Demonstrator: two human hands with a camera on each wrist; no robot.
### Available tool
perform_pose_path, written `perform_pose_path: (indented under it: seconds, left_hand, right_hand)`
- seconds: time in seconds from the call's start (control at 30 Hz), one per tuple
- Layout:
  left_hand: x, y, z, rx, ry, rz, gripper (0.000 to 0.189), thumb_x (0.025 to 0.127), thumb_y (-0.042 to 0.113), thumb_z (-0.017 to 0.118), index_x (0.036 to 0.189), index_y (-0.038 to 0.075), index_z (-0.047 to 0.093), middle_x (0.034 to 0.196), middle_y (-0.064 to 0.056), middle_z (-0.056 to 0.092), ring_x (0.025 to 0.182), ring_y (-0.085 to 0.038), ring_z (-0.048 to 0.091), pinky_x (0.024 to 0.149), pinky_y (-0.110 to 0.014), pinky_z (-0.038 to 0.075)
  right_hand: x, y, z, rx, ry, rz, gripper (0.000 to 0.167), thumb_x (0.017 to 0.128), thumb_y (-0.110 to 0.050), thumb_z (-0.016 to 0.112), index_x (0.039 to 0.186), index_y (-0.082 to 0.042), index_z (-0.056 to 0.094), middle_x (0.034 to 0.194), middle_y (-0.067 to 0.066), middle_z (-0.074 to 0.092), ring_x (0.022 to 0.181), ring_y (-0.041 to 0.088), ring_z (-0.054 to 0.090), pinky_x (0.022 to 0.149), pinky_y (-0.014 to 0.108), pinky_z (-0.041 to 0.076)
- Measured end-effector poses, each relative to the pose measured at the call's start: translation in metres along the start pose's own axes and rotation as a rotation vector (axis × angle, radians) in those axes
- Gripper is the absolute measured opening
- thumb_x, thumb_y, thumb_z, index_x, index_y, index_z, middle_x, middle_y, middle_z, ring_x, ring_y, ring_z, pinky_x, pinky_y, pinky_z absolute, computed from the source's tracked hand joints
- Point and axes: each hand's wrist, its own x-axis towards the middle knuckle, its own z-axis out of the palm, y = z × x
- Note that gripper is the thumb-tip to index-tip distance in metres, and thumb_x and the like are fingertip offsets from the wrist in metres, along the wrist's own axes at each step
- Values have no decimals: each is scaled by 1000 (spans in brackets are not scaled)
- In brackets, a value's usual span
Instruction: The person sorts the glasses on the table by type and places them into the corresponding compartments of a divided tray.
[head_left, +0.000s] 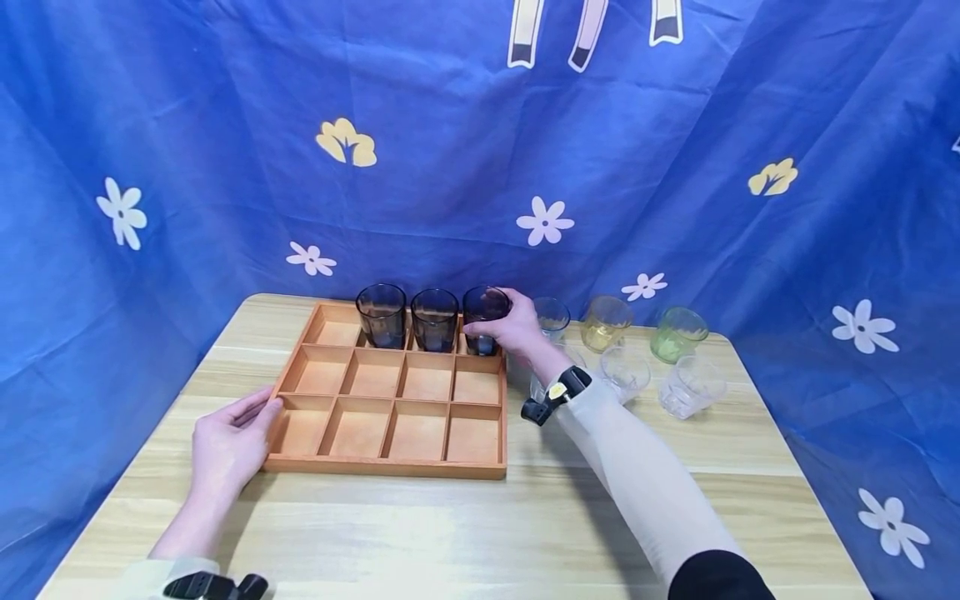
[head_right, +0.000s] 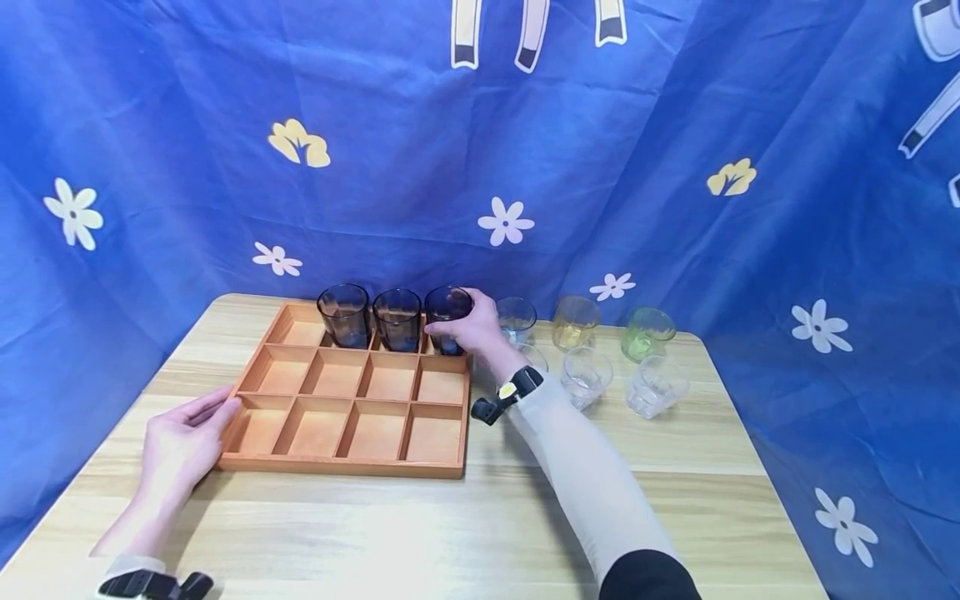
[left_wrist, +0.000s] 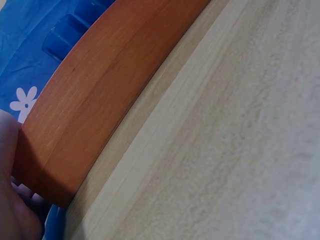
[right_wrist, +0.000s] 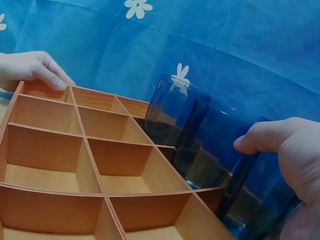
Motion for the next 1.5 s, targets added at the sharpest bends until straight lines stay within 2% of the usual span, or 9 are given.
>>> perform_pose_path:
  seconds: [0.27,0.5,0.63,0.8,1.0,1.2,1.33,1.5]
  left_hand:
    - [0,1,1,-8,-14,15,42,102,32,74,135,6,73,127,-17,69,92,17,61,76,-5,50]
    - [-1,4,2,-14,-19,11,42,102,33,74,135,6,72,128,-16,69,93,16,62,75,-5,50]
    - [0,6,2,-13,-15,5,43,102,34,75,135,6,73,129,-16,69,94,15,62,75,-5,50]
    - [0,6,3,-20,-4,8,43,101,33,75,134,5,73,127,-16,70,94,15,63,76,-5,50]
    - [1,4,3,-22,-1,-6,42,101,32,76,134,6,73,126,-15,70,92,16,63,75,-5,50]
    - [1,2,3,-22,-6,-22,43,101,33,75,135,8,73,127,-15,69,92,15,62,75,-5,50]
    - [2,1,2,-27,-1,-29,42,101,32,75,135,7,73,126,-14,70,91,16,62,75,-5,50]
    - [2,-1,1,-32,9,-35,42,101,31,76,134,6,73,124,-12,71,90,17,62,75,-5,50]
  right_hand:
    - [-2,4,2,-22,38,43,85,64,8,98,139,1,59,129,14,70,122,27,65,108,31,50]
    - [-4,4,2,-3,41,49,87,63,11,97,141,2,57,132,18,69,125,28,64,108,31,50]
    - [-5,1,-1,-42,36,62,86,63,10,97,138,1,58,133,17,67,124,29,63,107,32,51]
    - [-7,-6,-8,-123,-5,67,85,64,6,99,139,1,58,135,14,66,126,29,62,109,34,49]
    - [-10,-14,-22,-155,-101,68,96,67,0,99,151,-1,53,144,13,63,136,28,55,115,35,43]
    - [-13,-15,-38,-73,-151,78,95,73,3,95,155,2,48,152,15,57,141,31,51,117,38,43]
    - [-17,-15,-50,-10,-182,74,90,77,7,91,155,7,45,152,20,56,141,33,52,118,44,42]
    - [-24,-18,-66,9,-217,60,83,80,10,87,153,9,45,150,26,56,141,40,51,117,49,41]
